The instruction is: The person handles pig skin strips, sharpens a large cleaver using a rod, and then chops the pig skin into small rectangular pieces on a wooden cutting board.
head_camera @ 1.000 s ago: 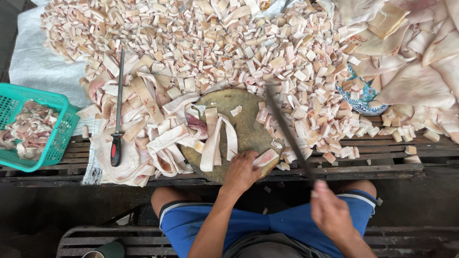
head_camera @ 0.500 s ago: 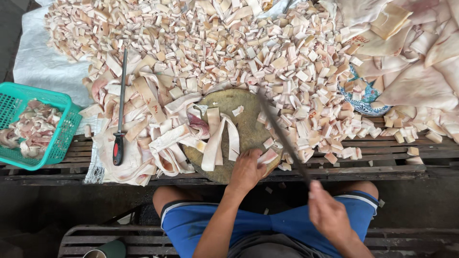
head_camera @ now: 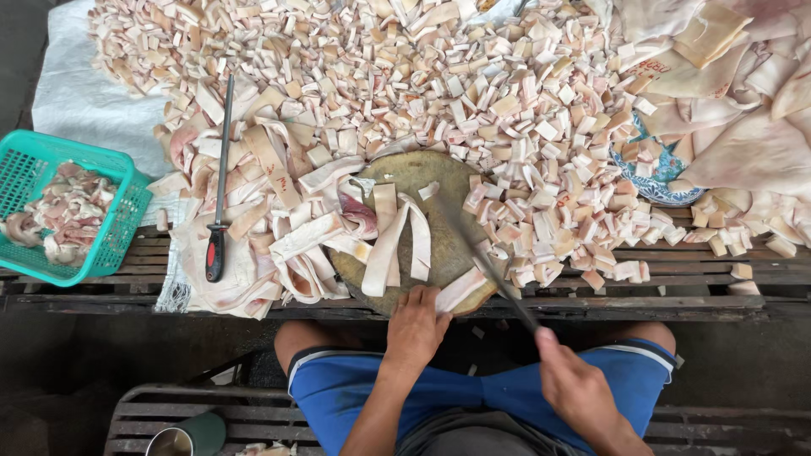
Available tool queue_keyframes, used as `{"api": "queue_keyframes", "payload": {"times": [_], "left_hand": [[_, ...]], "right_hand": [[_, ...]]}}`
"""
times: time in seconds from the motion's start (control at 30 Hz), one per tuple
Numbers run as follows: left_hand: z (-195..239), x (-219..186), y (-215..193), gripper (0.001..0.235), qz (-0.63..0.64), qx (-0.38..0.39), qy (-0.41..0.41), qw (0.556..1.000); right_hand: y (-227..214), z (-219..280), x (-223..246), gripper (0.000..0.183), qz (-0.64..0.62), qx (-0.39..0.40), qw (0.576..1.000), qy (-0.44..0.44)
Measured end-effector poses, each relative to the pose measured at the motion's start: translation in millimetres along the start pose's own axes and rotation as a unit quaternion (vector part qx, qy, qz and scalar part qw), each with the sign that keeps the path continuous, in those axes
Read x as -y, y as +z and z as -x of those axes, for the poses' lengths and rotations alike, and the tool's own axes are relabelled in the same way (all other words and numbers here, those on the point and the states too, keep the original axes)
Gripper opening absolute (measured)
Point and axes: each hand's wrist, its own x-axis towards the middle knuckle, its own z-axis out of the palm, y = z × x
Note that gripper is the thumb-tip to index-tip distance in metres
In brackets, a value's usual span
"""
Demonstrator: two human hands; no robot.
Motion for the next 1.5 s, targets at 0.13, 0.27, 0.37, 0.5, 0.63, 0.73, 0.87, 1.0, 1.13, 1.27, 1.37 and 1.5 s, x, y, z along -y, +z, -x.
{"api": "queue_keyframes", "payload": {"times": [0.13,0.27,0.37,0.5,0.63,0.73,0.87,1.0,1.13,1.27,1.37,1.5], "left_hand": [[-4,4,8,0.041,0.035,-0.024,0.042,0.998],[-12,4,15,0.039,0.069,-0.031,0.050,0.996],[-19,0,21,0.039,0.073,-0.029,0.041,0.996],[-23,-5,22,0.036,0.090,-0.025,0.035,0.995],[-26,-5,24,0.035,0.096,-0.028,0.040,0.994],[-30,-7,28,0.035,0.099,-0.041,0.042,0.993],[-38,-12,34,0.038,0.130,-0.054,0.042,0.989],[-39,-12,34,0.042,0.128,-0.030,0.035,0.991],[-35,-10,33,0.039,0.117,-0.018,0.025,0.993],[-39,-15,34,0.042,0.142,-0.060,0.026,0.988],[-38,-18,35,0.044,0.173,-0.080,0.030,0.981],[-34,-16,27,0.046,0.200,-0.053,0.019,0.978]], "right_hand": [[0,-5,0,0.075,0.068,0.155,0.982,0.086],[-19,5,3,0.065,0.016,-0.002,0.998,0.058],[-15,13,1,0.060,-0.030,-0.106,0.994,0.019],[5,9,-7,0.063,0.040,0.036,0.998,0.028],[2,10,-8,0.069,0.097,0.143,0.980,0.099],[-15,17,-5,0.061,0.045,0.017,0.994,0.098],[-17,20,-3,0.060,-0.029,-0.125,0.990,0.052],[2,11,-6,0.067,-0.011,-0.027,0.999,-0.019],[5,7,-8,0.077,0.108,0.160,0.972,0.136],[-17,15,-9,0.070,0.016,0.002,0.993,0.115],[-18,25,-8,0.067,-0.029,-0.113,0.991,0.062],[5,19,-13,0.062,0.008,-0.113,0.986,-0.121]]}}
